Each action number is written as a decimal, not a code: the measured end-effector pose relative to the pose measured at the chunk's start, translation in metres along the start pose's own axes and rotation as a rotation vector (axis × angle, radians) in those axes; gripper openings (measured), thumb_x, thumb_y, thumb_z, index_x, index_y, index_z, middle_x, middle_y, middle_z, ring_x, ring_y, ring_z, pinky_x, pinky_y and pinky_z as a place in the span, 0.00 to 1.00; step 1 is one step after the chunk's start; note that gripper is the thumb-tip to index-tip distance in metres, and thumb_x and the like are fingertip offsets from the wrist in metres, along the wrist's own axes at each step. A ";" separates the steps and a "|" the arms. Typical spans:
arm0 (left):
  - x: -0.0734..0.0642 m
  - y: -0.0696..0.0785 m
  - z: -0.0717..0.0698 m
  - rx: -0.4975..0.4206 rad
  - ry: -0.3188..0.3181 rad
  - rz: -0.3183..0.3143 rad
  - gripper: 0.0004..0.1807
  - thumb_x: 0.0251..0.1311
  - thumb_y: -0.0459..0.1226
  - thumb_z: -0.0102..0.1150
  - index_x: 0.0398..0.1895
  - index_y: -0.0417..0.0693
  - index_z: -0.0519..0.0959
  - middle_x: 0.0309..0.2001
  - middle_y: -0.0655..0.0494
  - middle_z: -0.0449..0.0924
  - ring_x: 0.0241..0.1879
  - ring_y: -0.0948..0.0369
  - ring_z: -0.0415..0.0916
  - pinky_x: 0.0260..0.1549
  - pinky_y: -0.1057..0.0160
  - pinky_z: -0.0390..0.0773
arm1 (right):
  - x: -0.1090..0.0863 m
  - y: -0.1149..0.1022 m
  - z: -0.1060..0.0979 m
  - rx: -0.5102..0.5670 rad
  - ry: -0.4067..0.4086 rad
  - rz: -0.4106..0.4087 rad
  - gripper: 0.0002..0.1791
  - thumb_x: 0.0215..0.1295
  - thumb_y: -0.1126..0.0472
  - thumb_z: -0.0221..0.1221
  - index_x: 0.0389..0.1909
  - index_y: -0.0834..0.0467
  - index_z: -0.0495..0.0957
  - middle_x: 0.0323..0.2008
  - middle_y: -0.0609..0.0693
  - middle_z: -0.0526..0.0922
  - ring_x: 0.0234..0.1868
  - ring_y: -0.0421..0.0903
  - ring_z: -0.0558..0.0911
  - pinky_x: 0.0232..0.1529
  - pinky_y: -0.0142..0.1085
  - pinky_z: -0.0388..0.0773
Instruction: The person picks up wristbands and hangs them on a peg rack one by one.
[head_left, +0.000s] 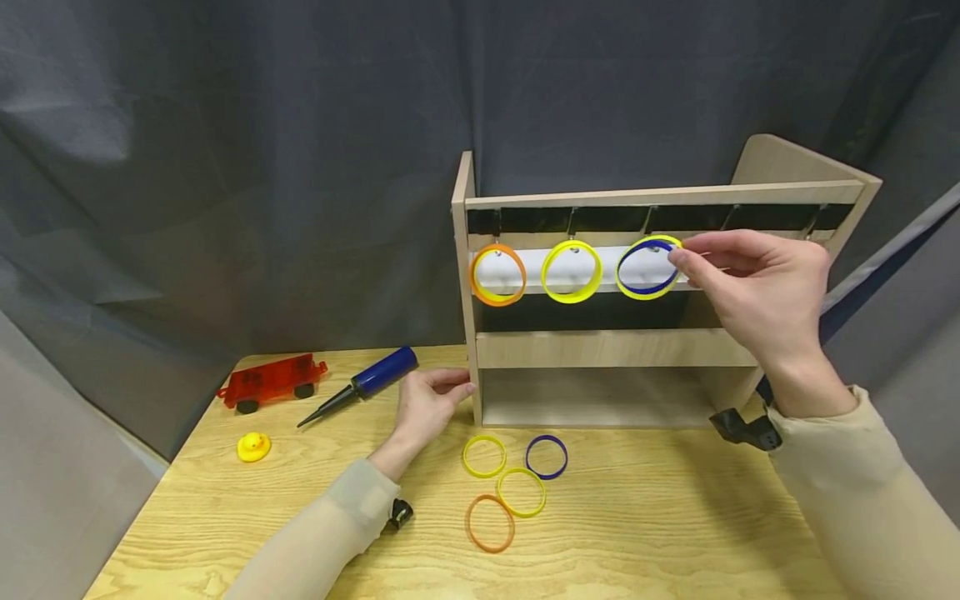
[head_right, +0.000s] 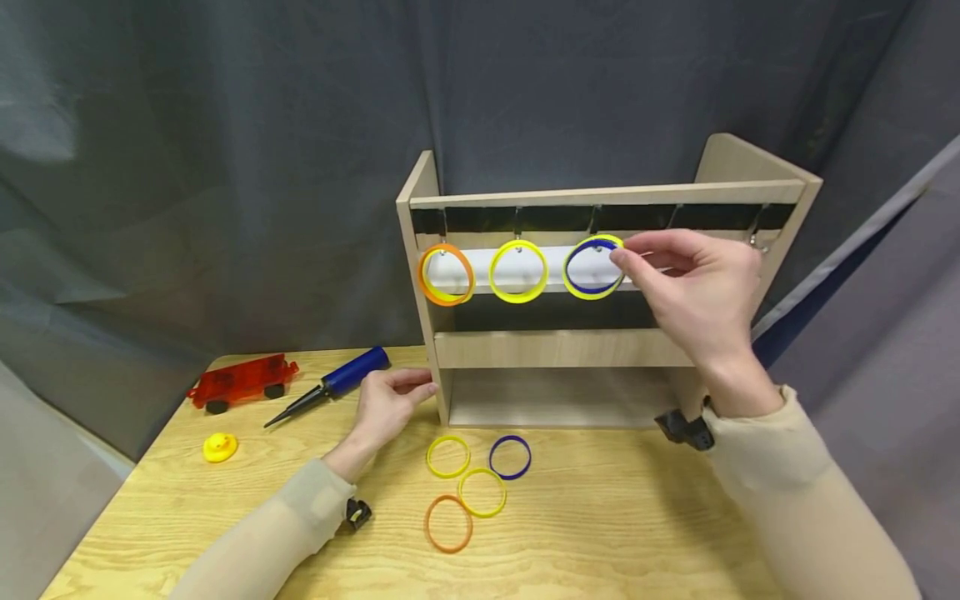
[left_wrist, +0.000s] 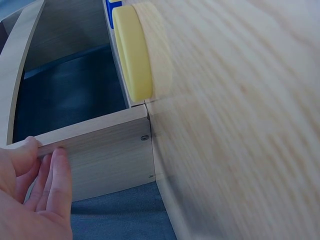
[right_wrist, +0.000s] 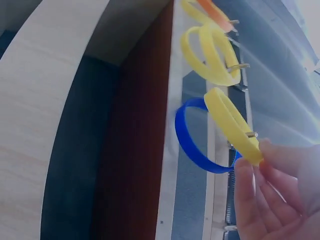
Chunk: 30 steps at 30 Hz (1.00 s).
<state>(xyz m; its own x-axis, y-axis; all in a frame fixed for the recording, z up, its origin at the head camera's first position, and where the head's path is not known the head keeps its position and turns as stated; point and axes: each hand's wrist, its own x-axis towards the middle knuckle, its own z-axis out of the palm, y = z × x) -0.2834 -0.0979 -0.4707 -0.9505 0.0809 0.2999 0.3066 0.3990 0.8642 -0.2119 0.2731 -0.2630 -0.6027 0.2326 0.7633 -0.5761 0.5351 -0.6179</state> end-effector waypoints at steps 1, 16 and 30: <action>0.000 0.000 0.000 -0.001 0.000 0.000 0.11 0.67 0.38 0.81 0.51 0.49 0.96 0.48 0.51 0.98 0.47 0.54 0.96 0.47 0.59 0.94 | -0.001 0.001 0.001 -0.030 0.009 -0.021 0.08 0.60 0.71 0.80 0.40 0.69 0.94 0.29 0.19 0.89 0.26 0.20 0.86 0.29 0.15 0.79; 0.001 -0.001 0.000 -0.004 0.004 0.004 0.11 0.67 0.38 0.81 0.50 0.49 0.96 0.47 0.51 0.98 0.47 0.53 0.96 0.46 0.61 0.94 | -0.018 0.005 0.006 -0.151 0.045 -0.108 0.09 0.58 0.69 0.83 0.39 0.64 0.95 0.32 0.10 0.83 0.29 0.11 0.82 0.34 0.10 0.76; -0.001 -0.001 0.000 -0.014 0.001 -0.012 0.12 0.66 0.37 0.81 0.51 0.49 0.96 0.47 0.50 0.98 0.47 0.53 0.96 0.49 0.56 0.94 | -0.059 0.024 0.015 -0.060 -0.055 -0.051 0.06 0.56 0.73 0.82 0.30 0.63 0.93 0.27 0.19 0.86 0.24 0.19 0.83 0.30 0.13 0.77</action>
<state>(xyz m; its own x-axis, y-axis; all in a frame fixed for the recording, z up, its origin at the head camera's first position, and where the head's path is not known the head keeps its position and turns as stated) -0.2831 -0.0987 -0.4716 -0.9540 0.0755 0.2900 0.2961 0.3868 0.8733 -0.1984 0.2605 -0.3256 -0.6036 0.1598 0.7811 -0.5739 0.5930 -0.5648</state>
